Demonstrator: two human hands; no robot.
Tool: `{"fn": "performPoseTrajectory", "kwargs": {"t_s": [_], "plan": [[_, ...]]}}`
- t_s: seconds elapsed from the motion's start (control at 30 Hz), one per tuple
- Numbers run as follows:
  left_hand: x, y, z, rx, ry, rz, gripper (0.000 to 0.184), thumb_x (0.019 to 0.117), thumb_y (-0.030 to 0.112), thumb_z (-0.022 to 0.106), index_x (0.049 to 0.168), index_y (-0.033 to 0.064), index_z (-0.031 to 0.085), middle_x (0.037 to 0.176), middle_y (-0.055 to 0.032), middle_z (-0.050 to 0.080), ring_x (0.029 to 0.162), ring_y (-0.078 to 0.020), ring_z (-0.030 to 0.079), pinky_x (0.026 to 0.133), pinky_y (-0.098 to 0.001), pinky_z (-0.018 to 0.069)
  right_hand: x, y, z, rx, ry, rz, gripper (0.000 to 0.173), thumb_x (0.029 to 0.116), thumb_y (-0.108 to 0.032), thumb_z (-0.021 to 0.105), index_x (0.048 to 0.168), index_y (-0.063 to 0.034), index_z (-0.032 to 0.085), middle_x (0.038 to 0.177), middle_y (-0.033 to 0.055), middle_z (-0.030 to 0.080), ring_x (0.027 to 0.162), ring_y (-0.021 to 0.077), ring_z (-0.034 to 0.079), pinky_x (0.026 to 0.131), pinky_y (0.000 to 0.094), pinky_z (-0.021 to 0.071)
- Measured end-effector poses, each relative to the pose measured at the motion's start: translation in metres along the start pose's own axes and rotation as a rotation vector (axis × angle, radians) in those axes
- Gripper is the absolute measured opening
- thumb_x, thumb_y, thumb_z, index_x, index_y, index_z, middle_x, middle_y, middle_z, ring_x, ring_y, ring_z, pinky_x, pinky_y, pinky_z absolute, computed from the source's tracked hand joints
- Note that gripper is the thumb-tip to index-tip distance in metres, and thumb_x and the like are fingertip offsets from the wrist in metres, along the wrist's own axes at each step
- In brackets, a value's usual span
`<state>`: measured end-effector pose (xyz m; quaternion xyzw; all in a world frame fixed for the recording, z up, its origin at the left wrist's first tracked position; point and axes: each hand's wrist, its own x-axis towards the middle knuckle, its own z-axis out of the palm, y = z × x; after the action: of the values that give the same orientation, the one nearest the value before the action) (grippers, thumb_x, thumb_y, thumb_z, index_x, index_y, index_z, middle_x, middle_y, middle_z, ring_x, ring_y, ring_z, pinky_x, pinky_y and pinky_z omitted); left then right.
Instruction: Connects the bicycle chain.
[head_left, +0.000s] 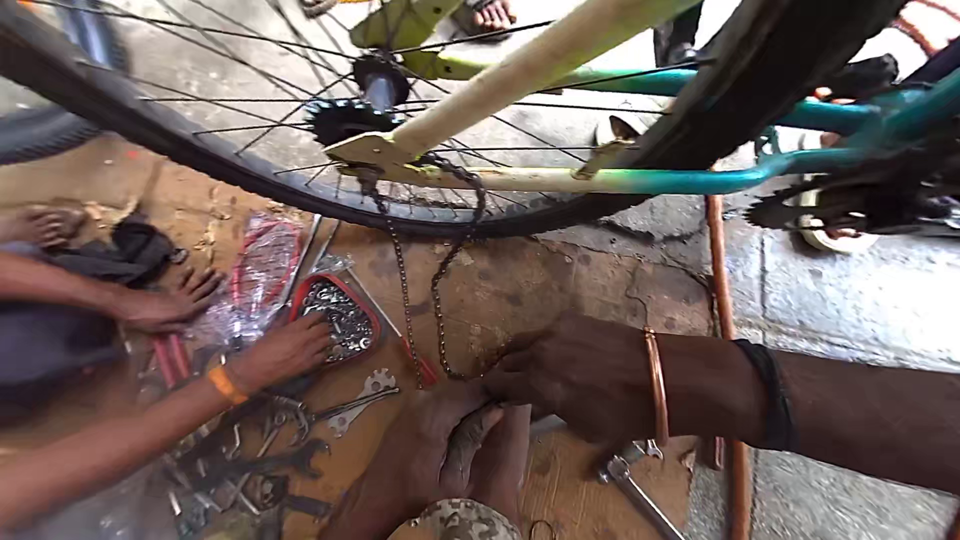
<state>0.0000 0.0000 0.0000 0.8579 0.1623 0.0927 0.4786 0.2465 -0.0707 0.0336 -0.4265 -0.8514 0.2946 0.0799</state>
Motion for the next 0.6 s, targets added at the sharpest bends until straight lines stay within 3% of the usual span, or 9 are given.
{"fn": "performPoseTrajectory", "kwargs": {"t_s": [0.1,0.17,0.33,0.5,0.6], "plan": [[-0.011,0.006,-0.008,-0.070,0.057,-0.080,0.045,0.1114,0.041,0.039,0.112,0.0082,0.070,0.081,0.0002,0.067,0.070,-0.0009,0.061,0.062,-0.0197,0.0526,0.012,-0.003,0.006,0.117,0.145,-0.026,0.015,0.0876,-0.012,0.072,0.102,-0.0167,0.069,0.083,-0.0012,0.067,0.073,0.0159,0.068,0.057,0.0359,0.0551],[-0.014,0.008,-0.005,-0.124,0.129,-0.111,0.046,0.1111,0.042,0.040,0.106,0.0057,0.069,0.079,-0.0004,0.064,0.068,-0.0007,0.058,0.061,-0.0187,0.0499,0.015,-0.004,0.013,0.189,0.284,-0.019,0.006,0.0938,-0.015,0.067,0.098,-0.0155,0.071,0.080,-0.0026,0.067,0.071,0.0121,0.067,0.059,0.0324,0.0560],[-0.016,0.011,0.011,-0.214,0.279,-0.162,0.045,0.1107,0.040,0.043,0.102,0.0039,0.069,0.077,-0.0004,0.063,0.065,-0.0006,0.056,0.060,-0.0182,0.0491,0.017,-0.012,0.034,0.398,0.505,0.099,0.020,0.0997,-0.018,0.056,0.098,-0.0130,0.075,0.080,-0.0040,0.067,0.074,0.0072,0.065,0.065,0.0270,0.0551],[-0.017,0.015,0.018,-0.269,0.318,-0.222,0.041,0.1105,0.036,0.045,0.104,0.0042,0.070,0.079,0.0019,0.063,0.066,0.0014,0.055,0.060,-0.0164,0.0478,0.015,-0.019,0.041,0.601,0.508,0.242,0.024,0.1030,-0.025,0.054,0.095,-0.0148,0.074,0.076,-0.0065,0.063,0.068,0.0033,0.061,0.060,0.0246,0.0527],[-0.018,0.014,0.020,-0.363,0.254,-0.218,0.043,0.1108,0.038,0.044,0.102,0.0040,0.069,0.080,0.0014,0.063,0.068,0.0008,0.055,0.062,-0.0174,0.0478,0.011,-0.004,0.025,0.648,0.310,0.151,0.024,0.1046,-0.023,0.054,0.100,-0.0118,0.074,0.083,-0.0035,0.068,0.076,0.0047,0.064,0.068,0.0253,0.0557]]}}
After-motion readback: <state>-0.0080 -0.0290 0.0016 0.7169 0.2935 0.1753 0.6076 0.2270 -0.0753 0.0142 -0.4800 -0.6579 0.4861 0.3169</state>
